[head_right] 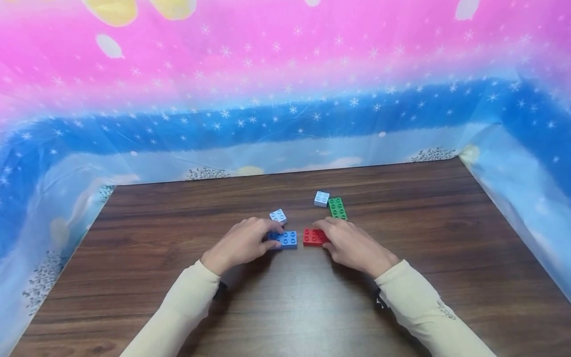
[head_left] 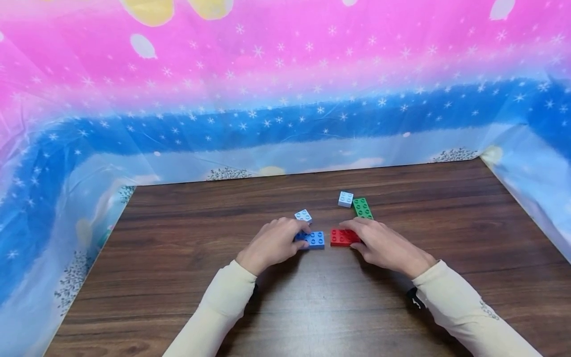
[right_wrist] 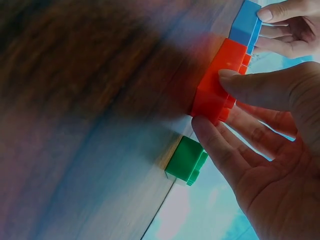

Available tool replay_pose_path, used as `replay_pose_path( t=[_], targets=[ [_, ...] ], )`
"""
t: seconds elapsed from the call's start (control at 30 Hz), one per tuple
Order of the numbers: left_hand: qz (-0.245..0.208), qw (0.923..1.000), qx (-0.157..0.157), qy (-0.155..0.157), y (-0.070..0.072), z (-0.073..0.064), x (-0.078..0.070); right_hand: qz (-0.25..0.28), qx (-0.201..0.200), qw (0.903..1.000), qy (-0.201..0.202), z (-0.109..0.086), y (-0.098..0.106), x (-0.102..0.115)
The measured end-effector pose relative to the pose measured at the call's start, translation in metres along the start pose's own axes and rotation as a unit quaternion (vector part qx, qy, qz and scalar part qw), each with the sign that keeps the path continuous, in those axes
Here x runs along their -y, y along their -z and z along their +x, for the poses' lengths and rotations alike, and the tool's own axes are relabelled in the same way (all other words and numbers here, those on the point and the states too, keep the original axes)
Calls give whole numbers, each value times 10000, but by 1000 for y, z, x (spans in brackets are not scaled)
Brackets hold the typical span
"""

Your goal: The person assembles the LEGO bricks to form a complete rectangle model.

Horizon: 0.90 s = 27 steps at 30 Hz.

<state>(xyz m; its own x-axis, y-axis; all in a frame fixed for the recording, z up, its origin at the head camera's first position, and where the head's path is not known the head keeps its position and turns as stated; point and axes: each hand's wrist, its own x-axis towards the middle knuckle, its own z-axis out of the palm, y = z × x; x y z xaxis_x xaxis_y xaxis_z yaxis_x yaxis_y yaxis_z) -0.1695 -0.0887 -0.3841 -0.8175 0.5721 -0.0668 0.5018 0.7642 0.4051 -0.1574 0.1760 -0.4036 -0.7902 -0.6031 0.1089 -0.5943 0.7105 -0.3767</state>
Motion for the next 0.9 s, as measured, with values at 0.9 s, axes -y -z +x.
replay_pose_path(
  t=[0.9],
  targets=[
    [301, 9993, -186, -105, -1, 0, 0, 130, -12, 9999, 26, 9, -3, 5]
  ],
)
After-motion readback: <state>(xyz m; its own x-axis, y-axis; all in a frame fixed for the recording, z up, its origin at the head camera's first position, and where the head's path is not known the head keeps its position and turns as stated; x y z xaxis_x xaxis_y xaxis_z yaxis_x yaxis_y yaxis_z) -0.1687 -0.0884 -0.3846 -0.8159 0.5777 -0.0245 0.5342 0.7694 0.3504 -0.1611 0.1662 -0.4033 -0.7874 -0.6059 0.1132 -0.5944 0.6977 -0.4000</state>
